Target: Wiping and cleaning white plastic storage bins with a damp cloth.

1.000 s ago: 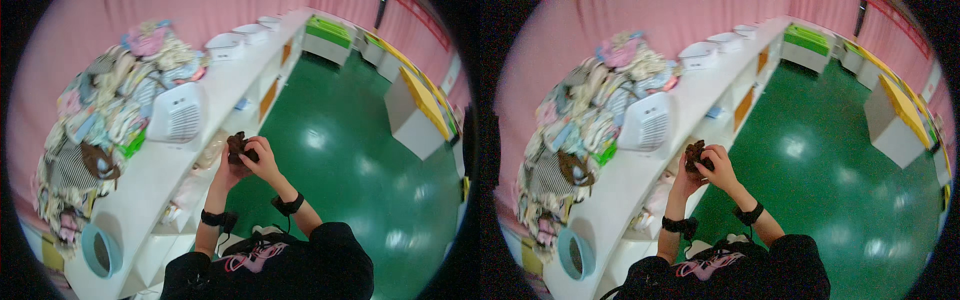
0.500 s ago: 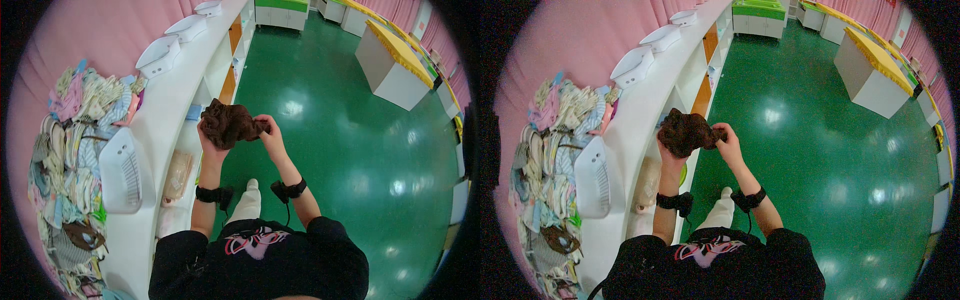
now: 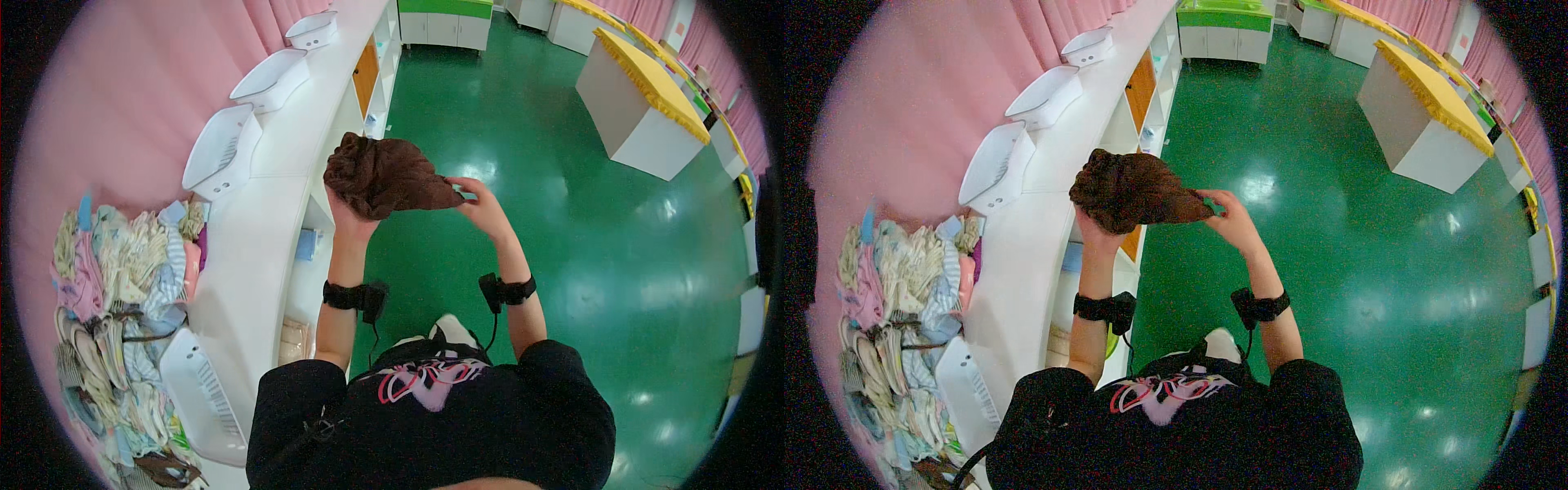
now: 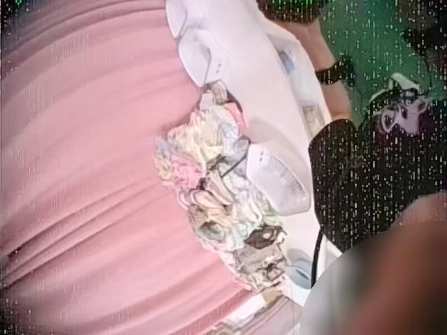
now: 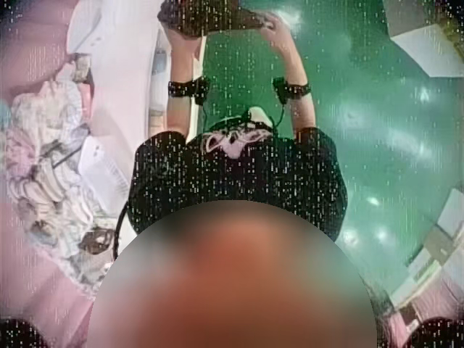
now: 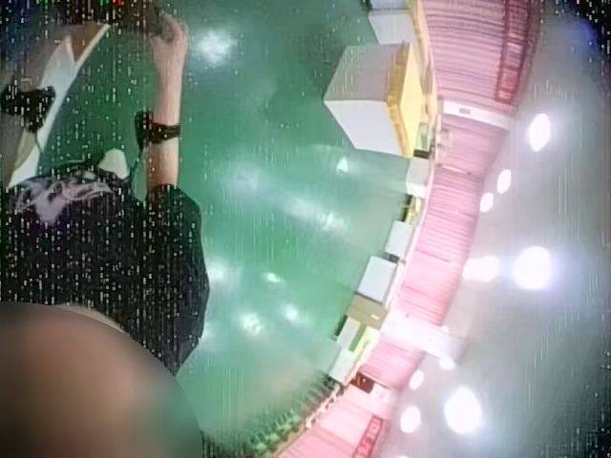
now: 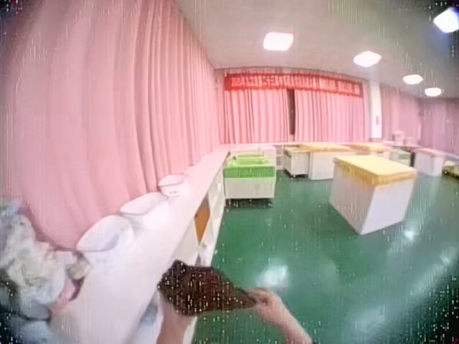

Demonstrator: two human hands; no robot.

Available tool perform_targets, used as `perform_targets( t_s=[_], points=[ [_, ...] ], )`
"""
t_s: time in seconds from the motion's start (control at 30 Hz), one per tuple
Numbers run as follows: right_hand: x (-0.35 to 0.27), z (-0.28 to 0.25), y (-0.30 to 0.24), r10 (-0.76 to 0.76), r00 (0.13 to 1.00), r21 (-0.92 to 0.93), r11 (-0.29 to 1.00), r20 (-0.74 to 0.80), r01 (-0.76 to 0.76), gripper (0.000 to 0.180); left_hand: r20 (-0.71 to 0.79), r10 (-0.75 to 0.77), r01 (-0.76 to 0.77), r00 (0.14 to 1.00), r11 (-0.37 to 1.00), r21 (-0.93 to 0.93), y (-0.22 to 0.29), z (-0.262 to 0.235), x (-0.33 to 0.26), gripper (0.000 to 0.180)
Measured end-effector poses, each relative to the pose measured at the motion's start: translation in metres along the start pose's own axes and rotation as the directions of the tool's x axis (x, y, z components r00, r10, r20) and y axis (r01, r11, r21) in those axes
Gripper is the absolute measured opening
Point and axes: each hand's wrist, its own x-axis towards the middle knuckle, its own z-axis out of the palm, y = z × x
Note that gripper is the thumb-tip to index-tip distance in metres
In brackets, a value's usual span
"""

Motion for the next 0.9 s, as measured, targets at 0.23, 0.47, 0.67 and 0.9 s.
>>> perform_targets(
  t_s=[0.23,0.47,0.67,0.9],
  points=[
    [0.121,-0.034,0.036,-0.058,0.970,0.397,0.917,0.237,-0.042,0.056,0.030,0.010,-0.013,0.999,0.995,0.098,-0.015,-0.028,0.115,0.041],
    [0.273,-0.059,0.055,-0.325,0.878,0.572,0.817,0.351,0.073,0.062,-0.032,0.008,-0.006,0.999,0.999,0.050,0.002,-0.056,0.221,0.049],
    [0.391,0.001,0.071,-0.256,0.707,0.405,0.913,0.659,-0.047,0.043,-0.118,0.027,0.027,0.993,0.902,0.432,0.024,-0.094,0.295,0.055],
    [0.493,0.051,0.119,-0.182,0.834,0.391,0.919,0.520,-0.043,0.033,-0.410,-0.081,0.219,0.909,0.928,0.301,0.077,-0.121,0.355,0.068]
  ],
)
